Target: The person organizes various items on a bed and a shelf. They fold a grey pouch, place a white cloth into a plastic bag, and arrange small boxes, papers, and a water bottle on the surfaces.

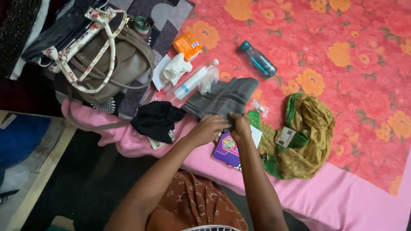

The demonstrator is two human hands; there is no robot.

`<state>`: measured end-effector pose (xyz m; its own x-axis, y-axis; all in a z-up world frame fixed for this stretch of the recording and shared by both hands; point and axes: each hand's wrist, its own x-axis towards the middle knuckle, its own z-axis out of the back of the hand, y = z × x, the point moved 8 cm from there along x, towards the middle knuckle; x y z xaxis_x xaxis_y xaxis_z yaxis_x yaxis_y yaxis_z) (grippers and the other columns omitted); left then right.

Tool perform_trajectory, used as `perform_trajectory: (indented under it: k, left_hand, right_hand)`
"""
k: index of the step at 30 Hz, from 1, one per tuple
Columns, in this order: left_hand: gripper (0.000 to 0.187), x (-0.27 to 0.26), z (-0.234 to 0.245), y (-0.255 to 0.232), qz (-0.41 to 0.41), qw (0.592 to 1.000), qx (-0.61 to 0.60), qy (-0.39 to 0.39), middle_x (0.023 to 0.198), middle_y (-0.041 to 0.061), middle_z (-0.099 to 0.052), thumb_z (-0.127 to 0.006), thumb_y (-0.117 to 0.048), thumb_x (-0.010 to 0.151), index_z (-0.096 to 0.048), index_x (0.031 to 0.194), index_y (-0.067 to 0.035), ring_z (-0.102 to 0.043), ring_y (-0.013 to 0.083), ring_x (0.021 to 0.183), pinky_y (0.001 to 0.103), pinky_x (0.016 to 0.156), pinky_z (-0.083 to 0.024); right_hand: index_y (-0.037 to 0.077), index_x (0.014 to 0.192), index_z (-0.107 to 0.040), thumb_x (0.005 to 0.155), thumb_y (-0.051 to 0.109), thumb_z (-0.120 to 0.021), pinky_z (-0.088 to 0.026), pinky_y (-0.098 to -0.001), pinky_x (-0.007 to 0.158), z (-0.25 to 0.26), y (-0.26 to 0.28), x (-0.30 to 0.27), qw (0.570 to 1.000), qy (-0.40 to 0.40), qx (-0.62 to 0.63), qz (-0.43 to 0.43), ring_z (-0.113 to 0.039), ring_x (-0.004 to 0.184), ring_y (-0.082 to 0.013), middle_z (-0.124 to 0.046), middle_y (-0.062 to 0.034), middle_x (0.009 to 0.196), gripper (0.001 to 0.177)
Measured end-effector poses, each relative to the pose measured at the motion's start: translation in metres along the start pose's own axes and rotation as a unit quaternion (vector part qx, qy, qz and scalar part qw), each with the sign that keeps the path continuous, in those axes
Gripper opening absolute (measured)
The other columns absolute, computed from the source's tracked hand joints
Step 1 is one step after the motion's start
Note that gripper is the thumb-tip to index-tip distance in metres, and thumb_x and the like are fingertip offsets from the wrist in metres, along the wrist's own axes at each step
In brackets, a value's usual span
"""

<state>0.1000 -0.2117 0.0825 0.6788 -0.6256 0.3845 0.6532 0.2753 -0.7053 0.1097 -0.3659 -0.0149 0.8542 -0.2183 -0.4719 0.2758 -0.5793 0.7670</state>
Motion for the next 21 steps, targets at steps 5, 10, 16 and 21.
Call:
perform_trajectory:
  k: [5, 10, 16, 21]
  left_hand:
    - [0.035, -0.069, -0.006, 0.119, 0.276, 0.938, -0.134, -0.161, 0.131, 0.013, -0.071, -0.063, -0.022, 0.099, -0.067, 0.131, -0.009, -0.066, 0.0269, 0.126, 0.038, 0.110, -0.050]
    - [0.079, -0.112, -0.046, 0.177, 0.527, 0.749, -0.366, -0.163, 0.150, 0.011, -0.047, -0.070, -0.049, 0.098, -0.027, 0.158, -0.020, -0.050, 0.0333, 0.127, 0.046, 0.100, -0.043]
    - [0.079, -0.047, -0.063, 0.105, 0.423, 0.581, -0.693, -0.057, 0.116, 0.001, -0.057, -0.067, -0.062, 0.091, -0.038, 0.152, -0.022, -0.062, 0.0203, 0.092, 0.038, 0.067, -0.056]
    - [0.072, -0.013, -0.043, 0.062, 0.395, 0.607, -0.689, 0.007, 0.109, 0.001, -0.056, -0.069, -0.054, 0.090, -0.039, 0.147, -0.022, -0.058, 0.0173, 0.094, 0.039, 0.074, -0.053]
  right_hand:
    - [0.012, 0.132, -0.055, 0.087, -0.012, -0.051, -0.061, -0.0404, 0.088, -0.027, 0.032, -0.052, 0.999, 0.021, -0.012, -0.023, -0.070, 0.099, -0.0223, -0.068, -0.0091, 0.116, 0.051]
    - [0.002, 0.133, -0.056, 0.083, -0.008, -0.054, -0.059, -0.0424, 0.093, -0.018, 0.078, -0.085, 0.997, 0.077, -0.001, -0.008, -0.070, 0.105, -0.0274, -0.068, -0.0142, 0.121, 0.052]
    - [0.004, 0.129, -0.057, 0.081, 0.002, -0.052, -0.058, -0.0454, 0.096, 0.054, 0.089, -0.055, 0.979, 0.166, 0.120, -0.013, -0.071, 0.106, -0.0292, -0.070, -0.0134, 0.120, 0.048]
    - [0.000, 0.126, -0.059, 0.085, 0.002, -0.049, -0.058, -0.0443, 0.096, 0.072, 0.065, -0.046, 0.979, 0.172, 0.111, -0.006, -0.071, 0.104, -0.0291, -0.072, -0.0143, 0.117, 0.042]
